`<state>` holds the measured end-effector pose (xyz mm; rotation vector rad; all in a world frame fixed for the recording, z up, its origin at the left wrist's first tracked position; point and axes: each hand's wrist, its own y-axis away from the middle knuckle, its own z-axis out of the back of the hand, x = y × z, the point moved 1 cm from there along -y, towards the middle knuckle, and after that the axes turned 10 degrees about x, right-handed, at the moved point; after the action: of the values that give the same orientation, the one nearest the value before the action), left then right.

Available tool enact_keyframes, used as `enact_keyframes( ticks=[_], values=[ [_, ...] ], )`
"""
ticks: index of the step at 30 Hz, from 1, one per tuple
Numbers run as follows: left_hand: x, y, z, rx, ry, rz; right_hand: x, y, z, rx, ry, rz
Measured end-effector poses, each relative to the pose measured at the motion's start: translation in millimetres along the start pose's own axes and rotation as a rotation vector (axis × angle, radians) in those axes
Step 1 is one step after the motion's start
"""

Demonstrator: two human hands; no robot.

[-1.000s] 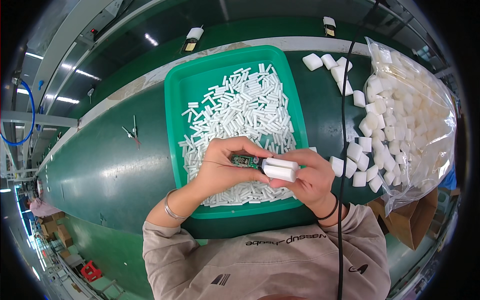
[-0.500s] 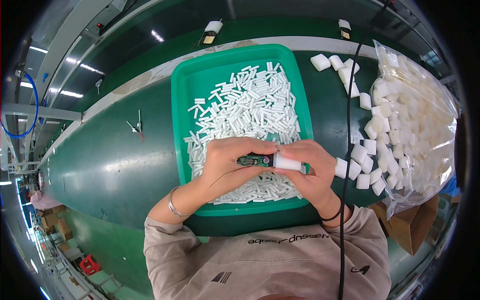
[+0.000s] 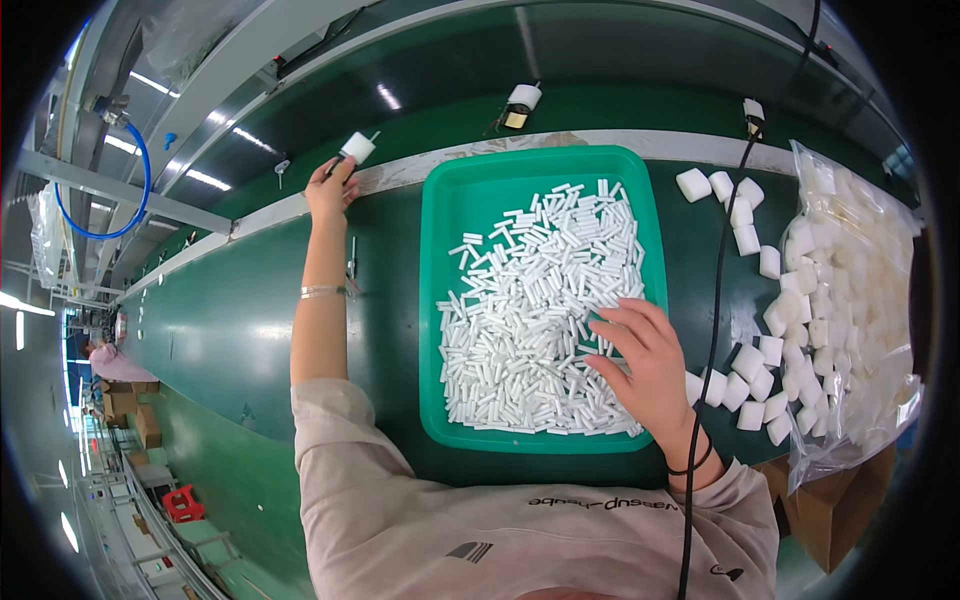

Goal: The person assembles electronic components by fitting white foam pieces and tubes onto the circuit board modules by hand and placing the assembled units onto the conveyor belt.

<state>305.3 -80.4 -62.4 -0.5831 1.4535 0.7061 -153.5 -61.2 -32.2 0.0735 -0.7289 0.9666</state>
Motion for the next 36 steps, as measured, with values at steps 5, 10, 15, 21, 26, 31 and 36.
enact_keyframes(
  ticks=[5,10,15,21,26,31,36],
  values=[
    [6,-45,25,-0.168,-0.076,-0.018,2,-2,2,0.067,0.068,-0.007],
    [10,-59,52,-0.429,-1.325,-0.137,5,-6,1,0.087,0.171,-0.002],
    [16,-102,87,-0.481,-1.543,-0.08,7,-8,-2,0.157,0.208,-0.035],
    [15,-139,96,-0.299,-1.455,0.065,-1,-6,-8,0.197,0.174,-0.004],
    [-6,-138,82,-0.233,-1.442,-0.021,-2,-7,-6,0.231,0.167,-0.009],
    [-22,-110,56,-0.414,-1.168,-0.178,-1,-7,-3,0.249,0.19,-0.033],
    [-40,-78,50,-0.024,0.016,-0.146,2,-6,-6,0.191,0.193,0.013]
  ],
)
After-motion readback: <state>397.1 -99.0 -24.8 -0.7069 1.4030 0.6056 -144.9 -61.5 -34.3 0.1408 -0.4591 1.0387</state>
